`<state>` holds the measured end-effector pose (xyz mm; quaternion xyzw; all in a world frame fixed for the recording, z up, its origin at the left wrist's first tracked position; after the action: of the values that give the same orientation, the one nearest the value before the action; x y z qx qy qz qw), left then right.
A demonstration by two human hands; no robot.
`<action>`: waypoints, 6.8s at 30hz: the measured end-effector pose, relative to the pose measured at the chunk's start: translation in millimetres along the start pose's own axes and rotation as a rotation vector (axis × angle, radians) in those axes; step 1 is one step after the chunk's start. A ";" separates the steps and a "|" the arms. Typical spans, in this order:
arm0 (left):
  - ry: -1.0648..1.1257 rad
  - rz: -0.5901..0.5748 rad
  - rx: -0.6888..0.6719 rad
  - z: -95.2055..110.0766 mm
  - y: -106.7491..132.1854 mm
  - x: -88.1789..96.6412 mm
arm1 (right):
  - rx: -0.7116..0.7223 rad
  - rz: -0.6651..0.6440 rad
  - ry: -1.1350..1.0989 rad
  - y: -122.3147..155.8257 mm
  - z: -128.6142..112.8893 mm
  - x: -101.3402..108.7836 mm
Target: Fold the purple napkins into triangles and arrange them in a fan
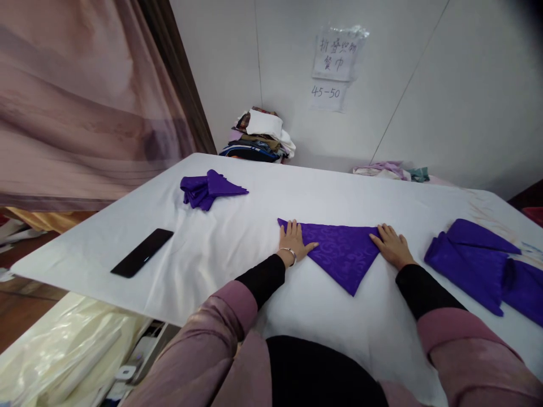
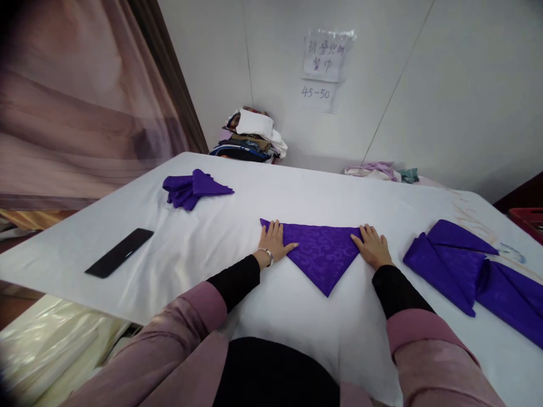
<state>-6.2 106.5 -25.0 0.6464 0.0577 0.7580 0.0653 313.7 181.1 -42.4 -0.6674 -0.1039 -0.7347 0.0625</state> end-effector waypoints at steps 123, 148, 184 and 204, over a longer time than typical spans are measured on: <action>-0.046 -0.052 -0.815 152.1 39.3 -25.8 | -0.182 0.045 -0.385 0.3 11.6 52.3; -0.058 -0.037 -0.821 152.6 41.8 -26.4 | -0.137 -0.067 -0.283 -5.1 13.8 13.9; 0.109 0.030 -0.648 64.5 19.6 27.2 | 0.227 -0.001 -0.405 125.4 -113.4 28.0; -0.113 0.159 -0.493 -34.3 -18.7 43.5 | 0.322 -0.005 -0.371 142.7 -141.1 53.9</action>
<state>-46.5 132.4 8.6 0.6548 -0.1835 0.7145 0.1644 204.6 11.8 8.7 -0.7722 -0.2309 -0.5737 0.1459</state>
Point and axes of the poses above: each hand's wrist, its own y-axis away from the middle knuckle, its own x-axis out of the back of the hand, z = x × y, the point moved 8 cm from there along -y, towards the middle knuckle, and after that the axes turned 5 degrees about -z, right-handed, at the moved point
